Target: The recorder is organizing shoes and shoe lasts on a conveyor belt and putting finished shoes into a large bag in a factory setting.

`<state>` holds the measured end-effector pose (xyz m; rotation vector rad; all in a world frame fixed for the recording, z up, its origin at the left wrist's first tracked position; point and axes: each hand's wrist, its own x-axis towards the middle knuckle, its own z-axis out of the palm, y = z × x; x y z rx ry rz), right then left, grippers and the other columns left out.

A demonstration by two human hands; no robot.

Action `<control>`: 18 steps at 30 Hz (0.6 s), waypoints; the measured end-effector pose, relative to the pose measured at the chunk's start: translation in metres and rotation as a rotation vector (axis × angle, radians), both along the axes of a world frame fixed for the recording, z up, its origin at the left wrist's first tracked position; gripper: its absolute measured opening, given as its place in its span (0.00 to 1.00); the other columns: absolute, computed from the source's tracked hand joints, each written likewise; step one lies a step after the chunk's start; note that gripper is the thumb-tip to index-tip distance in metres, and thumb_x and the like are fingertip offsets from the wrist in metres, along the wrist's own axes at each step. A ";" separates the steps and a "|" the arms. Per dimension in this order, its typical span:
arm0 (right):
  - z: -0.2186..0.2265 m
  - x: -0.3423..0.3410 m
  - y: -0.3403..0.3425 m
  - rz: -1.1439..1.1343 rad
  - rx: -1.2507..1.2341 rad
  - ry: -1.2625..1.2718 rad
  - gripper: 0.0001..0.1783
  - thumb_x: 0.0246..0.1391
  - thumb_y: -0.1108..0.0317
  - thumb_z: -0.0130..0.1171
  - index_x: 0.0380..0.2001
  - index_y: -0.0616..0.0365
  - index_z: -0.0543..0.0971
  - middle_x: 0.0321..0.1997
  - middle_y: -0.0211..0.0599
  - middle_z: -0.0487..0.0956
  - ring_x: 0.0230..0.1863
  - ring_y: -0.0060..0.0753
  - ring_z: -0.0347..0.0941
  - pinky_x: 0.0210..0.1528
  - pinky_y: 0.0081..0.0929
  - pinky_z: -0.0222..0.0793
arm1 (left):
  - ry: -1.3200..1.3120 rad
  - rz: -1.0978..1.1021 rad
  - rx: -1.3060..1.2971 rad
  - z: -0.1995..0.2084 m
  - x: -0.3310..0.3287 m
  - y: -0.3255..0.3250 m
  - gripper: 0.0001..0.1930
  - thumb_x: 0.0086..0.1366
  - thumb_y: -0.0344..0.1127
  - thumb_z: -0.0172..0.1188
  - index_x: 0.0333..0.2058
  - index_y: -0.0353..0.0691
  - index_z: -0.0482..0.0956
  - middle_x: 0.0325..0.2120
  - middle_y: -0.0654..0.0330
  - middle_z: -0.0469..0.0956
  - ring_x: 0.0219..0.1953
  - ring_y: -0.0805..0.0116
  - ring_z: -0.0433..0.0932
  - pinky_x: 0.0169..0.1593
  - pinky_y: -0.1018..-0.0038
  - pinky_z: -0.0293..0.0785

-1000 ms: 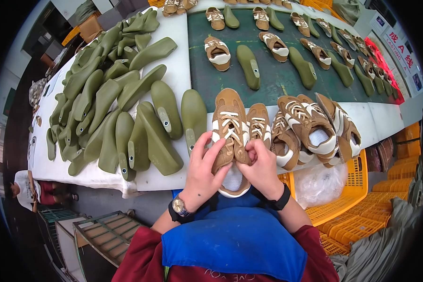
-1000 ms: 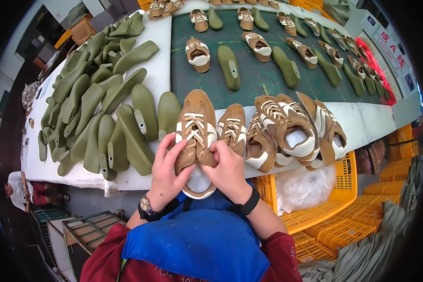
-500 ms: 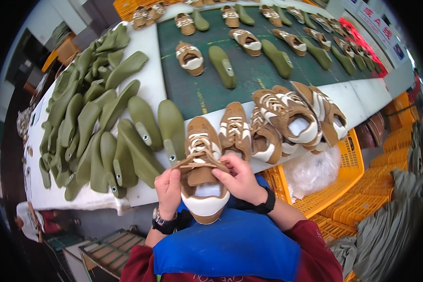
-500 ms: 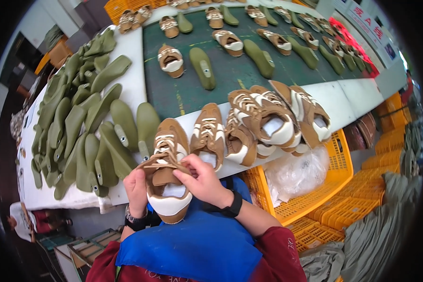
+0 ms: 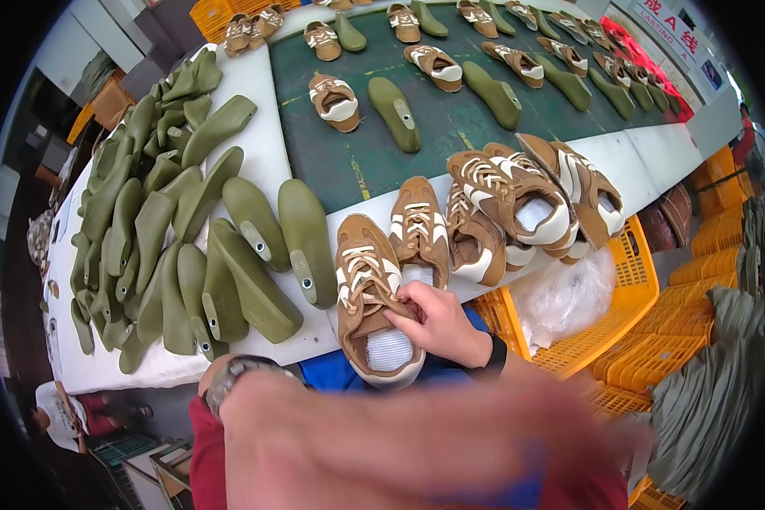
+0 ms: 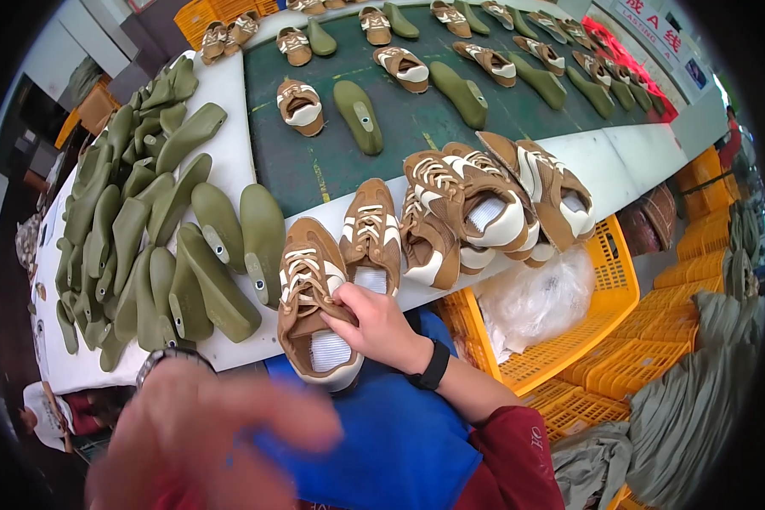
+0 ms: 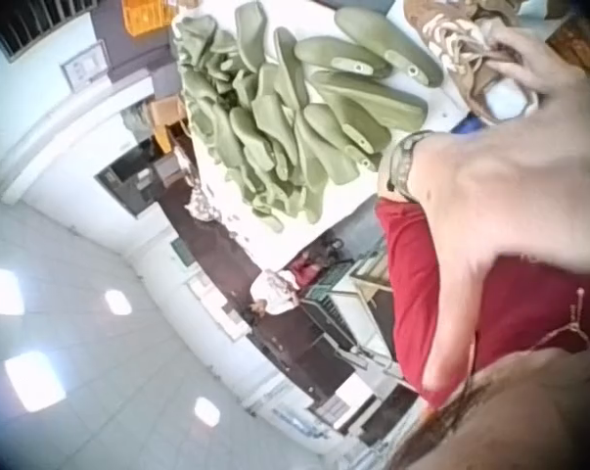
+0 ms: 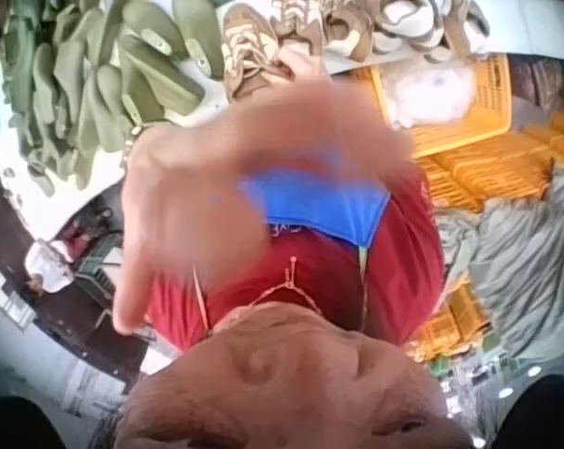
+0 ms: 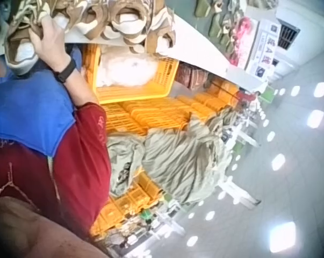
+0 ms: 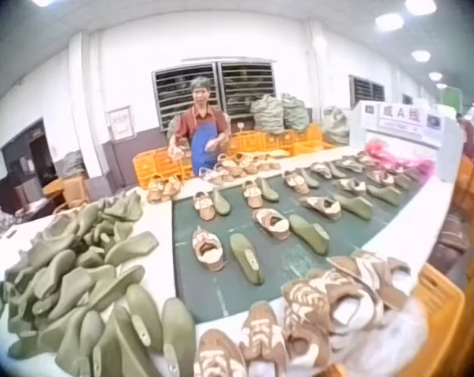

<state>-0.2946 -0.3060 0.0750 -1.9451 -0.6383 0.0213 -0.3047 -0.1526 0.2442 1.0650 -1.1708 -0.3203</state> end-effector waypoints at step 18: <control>0.000 -0.008 0.002 0.013 0.035 0.019 0.12 0.46 0.67 0.63 0.30 0.59 0.70 0.23 0.40 0.73 0.24 0.42 0.72 0.24 0.30 0.67 | 0.049 0.075 -0.791 0.009 -0.056 -0.072 0.21 0.65 0.52 0.45 0.43 0.42 0.78 0.45 0.31 0.68 0.50 0.30 0.63 0.49 0.51 0.67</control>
